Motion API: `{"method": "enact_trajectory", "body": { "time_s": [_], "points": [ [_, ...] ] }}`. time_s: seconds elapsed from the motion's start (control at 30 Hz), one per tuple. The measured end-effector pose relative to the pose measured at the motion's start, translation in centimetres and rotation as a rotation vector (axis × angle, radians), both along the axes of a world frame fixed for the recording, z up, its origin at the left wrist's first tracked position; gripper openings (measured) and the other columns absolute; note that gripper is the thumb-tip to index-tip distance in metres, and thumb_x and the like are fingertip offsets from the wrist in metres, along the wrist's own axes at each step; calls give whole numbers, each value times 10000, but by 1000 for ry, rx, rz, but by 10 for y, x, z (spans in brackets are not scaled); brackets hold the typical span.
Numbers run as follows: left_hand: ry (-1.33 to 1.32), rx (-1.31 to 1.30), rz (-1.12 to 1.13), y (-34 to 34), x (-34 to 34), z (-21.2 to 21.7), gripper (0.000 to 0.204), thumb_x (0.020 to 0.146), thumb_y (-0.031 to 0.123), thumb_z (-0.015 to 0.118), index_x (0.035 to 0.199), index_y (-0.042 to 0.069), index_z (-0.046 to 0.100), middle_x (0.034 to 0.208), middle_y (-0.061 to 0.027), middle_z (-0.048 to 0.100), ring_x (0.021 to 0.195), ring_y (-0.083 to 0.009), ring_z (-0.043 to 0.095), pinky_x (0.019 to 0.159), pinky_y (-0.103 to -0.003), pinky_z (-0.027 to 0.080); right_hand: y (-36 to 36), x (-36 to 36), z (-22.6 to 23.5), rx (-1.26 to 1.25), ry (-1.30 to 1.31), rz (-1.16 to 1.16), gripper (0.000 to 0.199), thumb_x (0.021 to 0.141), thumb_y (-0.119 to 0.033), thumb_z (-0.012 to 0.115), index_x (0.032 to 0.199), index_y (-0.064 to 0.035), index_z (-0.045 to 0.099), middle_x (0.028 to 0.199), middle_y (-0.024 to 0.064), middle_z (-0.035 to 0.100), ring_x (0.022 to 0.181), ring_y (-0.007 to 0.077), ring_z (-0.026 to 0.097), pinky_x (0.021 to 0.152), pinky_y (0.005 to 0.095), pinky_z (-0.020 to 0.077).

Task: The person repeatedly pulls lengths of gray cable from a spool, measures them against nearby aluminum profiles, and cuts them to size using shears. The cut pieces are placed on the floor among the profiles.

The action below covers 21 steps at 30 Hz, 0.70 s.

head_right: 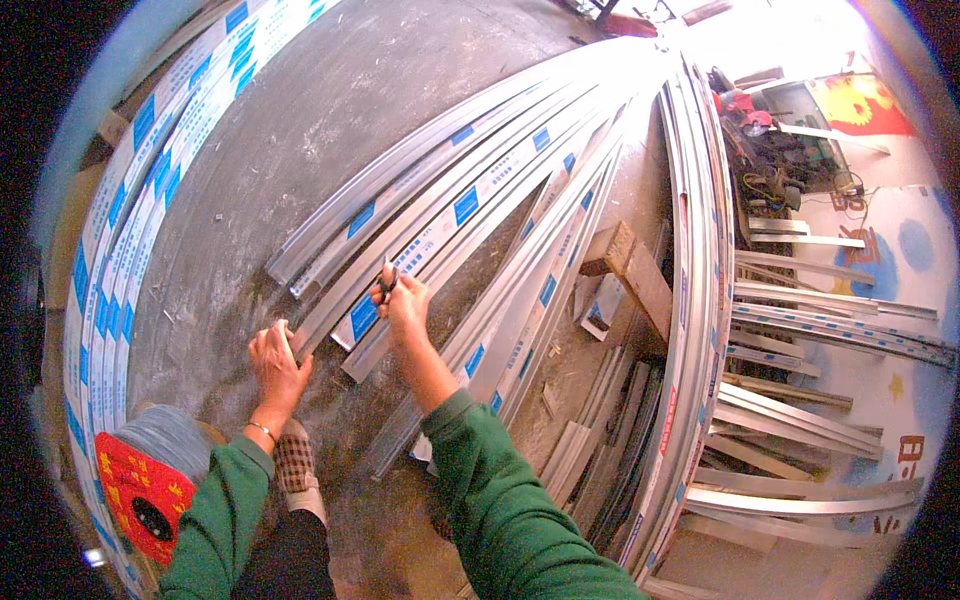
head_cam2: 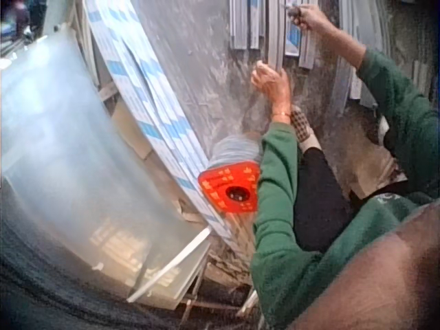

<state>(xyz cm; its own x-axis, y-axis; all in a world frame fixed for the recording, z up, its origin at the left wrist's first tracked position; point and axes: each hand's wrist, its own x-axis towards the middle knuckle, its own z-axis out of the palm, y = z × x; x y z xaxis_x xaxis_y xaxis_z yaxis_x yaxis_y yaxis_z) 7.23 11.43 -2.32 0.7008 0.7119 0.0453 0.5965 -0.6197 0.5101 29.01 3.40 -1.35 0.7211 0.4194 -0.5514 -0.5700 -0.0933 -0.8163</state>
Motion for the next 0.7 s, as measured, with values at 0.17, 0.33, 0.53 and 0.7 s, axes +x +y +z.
{"method": "enact_trajectory", "body": {
  "time_s": [0.17, 0.33, 0.53, 0.7],
  "points": [
    [6, 16, -2, 0, -1, 2, 683, 671, 145, 797, 1238, 45, 428, 1042, -84, 534, 1053, -286, 484, 966, -447, 341, 14, 62, 1, -98, -109, -42, 319, 909, -306, 675, 778, -23, 608, 634, 58, 603, 462, 84, 513, 367, 203, 345],
    [-11, 33, -8, 1, -1, 2, 679, 671, 139, 795, 1238, 50, 433, 1031, -82, 528, 1041, -288, 485, 958, -447, 344, 26, 121, 8, -142, -157, -69, 198, 952, -174, 588, 856, -5, 628, 653, 88, 611, 468, 99, 517, 359, 214, 346],
    [-24, 20, -19, 1, -1, 3, 683, 662, 130, 797, 1235, 48, 434, 1025, -87, 523, 1038, -290, 482, 949, -446, 343, 36, 169, 15, -151, -180, -134, 277, 890, 12, 384, 947, -11, 654, 674, 100, 612, 483, 108, 523, 364, 228, 352],
    [2, -25, -25, 2, 0, 5, 703, 667, 116, 796, 1248, 21, 411, 1055, -104, 528, 1073, -298, 479, 984, -466, 325, 40, 196, 14, -167, -224, -117, 237, 944, -65, 445, 1017, -1, 661, 693, 108, 618, 499, 114, 542, 378, 214, 360]
  ]
}}
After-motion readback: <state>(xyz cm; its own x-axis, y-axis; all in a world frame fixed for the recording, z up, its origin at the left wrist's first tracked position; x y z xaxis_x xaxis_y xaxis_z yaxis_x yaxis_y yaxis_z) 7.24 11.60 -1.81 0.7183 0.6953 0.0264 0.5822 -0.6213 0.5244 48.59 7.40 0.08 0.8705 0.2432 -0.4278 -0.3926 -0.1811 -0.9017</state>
